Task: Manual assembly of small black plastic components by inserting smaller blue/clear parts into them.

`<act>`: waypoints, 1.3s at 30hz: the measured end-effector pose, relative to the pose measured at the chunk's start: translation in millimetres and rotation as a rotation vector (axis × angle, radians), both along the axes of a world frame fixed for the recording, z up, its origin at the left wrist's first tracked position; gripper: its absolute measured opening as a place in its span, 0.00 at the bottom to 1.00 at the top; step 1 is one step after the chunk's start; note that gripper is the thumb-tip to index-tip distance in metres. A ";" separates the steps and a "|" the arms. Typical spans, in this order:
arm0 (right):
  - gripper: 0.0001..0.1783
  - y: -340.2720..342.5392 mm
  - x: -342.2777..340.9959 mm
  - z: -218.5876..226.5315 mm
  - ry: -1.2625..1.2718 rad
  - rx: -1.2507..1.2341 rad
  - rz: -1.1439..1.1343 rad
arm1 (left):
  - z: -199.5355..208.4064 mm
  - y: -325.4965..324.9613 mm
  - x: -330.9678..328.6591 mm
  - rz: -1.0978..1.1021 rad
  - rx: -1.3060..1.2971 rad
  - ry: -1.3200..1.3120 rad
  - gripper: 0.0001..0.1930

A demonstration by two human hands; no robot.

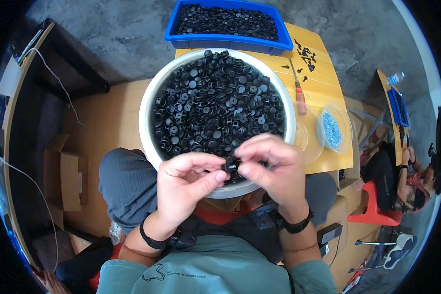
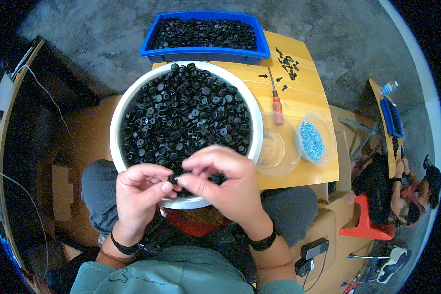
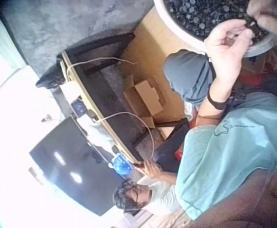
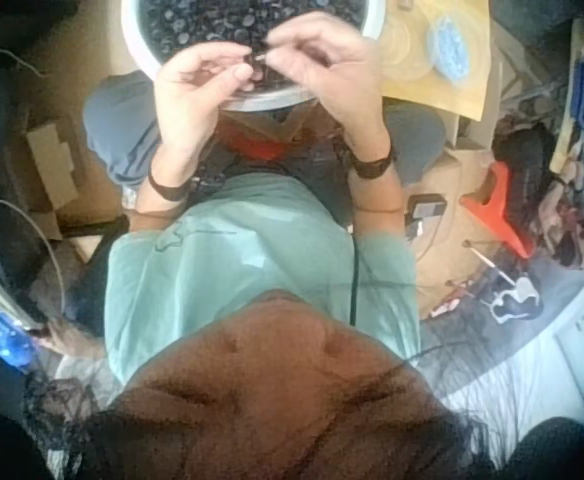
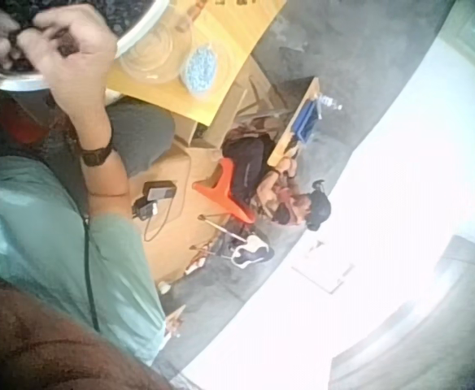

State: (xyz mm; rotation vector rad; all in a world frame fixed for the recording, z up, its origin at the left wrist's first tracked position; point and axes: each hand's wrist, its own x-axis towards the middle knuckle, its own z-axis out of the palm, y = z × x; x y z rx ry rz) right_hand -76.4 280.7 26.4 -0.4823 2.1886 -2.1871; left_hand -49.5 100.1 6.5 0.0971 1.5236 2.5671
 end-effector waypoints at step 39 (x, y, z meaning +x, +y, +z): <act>0.16 12.0 12.0 11.3 0.137 0.092 0.027 | 19.2 -4.3 10.0 0.034 -0.056 0.155 0.11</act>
